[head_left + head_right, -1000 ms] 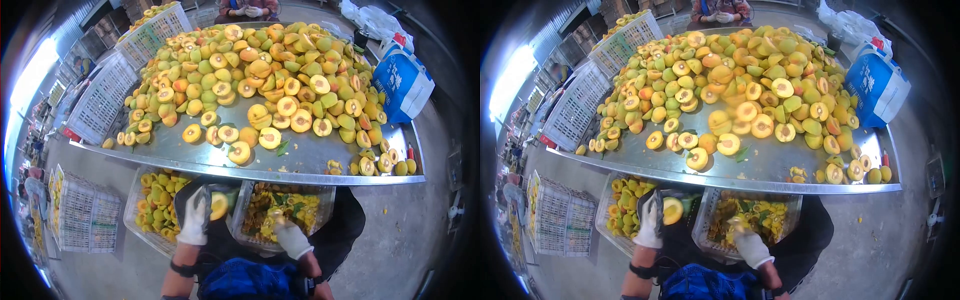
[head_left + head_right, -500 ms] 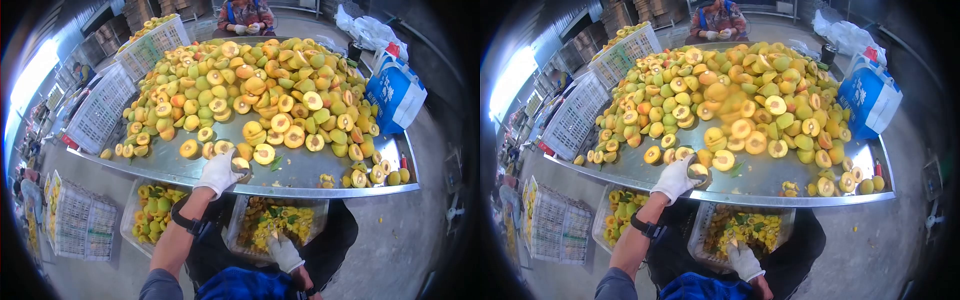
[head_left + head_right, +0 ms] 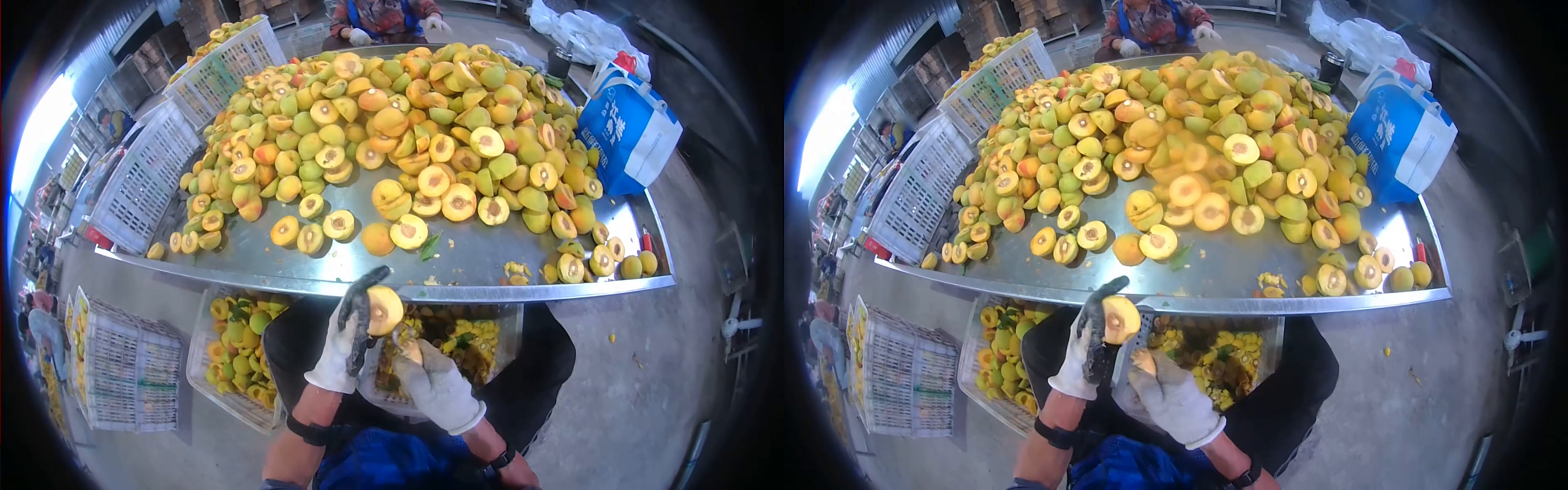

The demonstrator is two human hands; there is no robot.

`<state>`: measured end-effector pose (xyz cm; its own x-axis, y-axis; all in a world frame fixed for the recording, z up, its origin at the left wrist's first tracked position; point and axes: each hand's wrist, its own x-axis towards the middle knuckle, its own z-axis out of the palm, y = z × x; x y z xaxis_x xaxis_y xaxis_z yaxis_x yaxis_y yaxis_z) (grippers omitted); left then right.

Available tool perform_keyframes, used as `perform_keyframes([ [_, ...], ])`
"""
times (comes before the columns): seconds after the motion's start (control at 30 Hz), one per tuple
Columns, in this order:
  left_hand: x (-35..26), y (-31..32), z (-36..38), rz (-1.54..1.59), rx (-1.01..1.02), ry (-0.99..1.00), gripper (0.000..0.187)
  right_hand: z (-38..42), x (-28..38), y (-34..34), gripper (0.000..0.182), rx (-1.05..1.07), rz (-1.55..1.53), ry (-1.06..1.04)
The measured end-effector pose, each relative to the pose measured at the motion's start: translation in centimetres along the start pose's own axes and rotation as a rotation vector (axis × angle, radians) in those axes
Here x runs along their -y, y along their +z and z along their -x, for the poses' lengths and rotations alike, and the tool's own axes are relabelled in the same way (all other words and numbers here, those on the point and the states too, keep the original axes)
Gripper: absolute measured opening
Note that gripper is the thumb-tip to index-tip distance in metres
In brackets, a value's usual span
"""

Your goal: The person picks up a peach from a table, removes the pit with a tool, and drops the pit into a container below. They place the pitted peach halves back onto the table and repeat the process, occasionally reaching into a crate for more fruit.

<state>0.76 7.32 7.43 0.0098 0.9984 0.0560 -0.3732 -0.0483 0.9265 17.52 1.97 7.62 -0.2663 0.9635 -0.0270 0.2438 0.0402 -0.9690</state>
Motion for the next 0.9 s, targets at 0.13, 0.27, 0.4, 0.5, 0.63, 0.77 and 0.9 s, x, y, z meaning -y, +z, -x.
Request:
perform_keyframes([
  [0.13, 1.3, 0.1, 2.5, -0.015, -0.031, -0.097, 0.082, -0.3, 0.6, -0.4, 0.031, 0.042, 0.318, -0.138],
  [0.27, 1.5, 0.4, 3.3, -0.085, -0.046, -0.068, 0.085, -0.4, 0.4, -0.1, 0.028, 0.063, 0.386, -0.104],
  [0.4, 3.5, -0.3, 2.8, -0.317, -0.129, 0.074, 0.032, -0.5, -1.5, 0.4, 0.026, 0.124, 0.413, -0.092],
  [0.5, 1.4, 0.1, 2.0, -0.652, -0.029, 0.075, 0.027, -0.3, -0.7, 0.4, 0.028, 0.124, 0.290, 0.128],
  [0.63, -0.2, -0.2, 0.9, -1.047, 0.124, 0.063, 0.023, 0.0, -1.7, 0.9, 0.031, 0.137, 0.234, 0.177],
  [0.77, -0.8, -0.1, 0.4, -0.849, 0.135, -0.050, 0.028, -0.1, -2.3, 1.5, 0.030, 0.095, 0.012, 0.217],
  [0.9, 3.0, -0.3, 1.7, -0.115, 0.096, 0.022, 0.076, -0.3, -2.7, 1.7, 0.026, 0.091, -0.323, 0.328],
])
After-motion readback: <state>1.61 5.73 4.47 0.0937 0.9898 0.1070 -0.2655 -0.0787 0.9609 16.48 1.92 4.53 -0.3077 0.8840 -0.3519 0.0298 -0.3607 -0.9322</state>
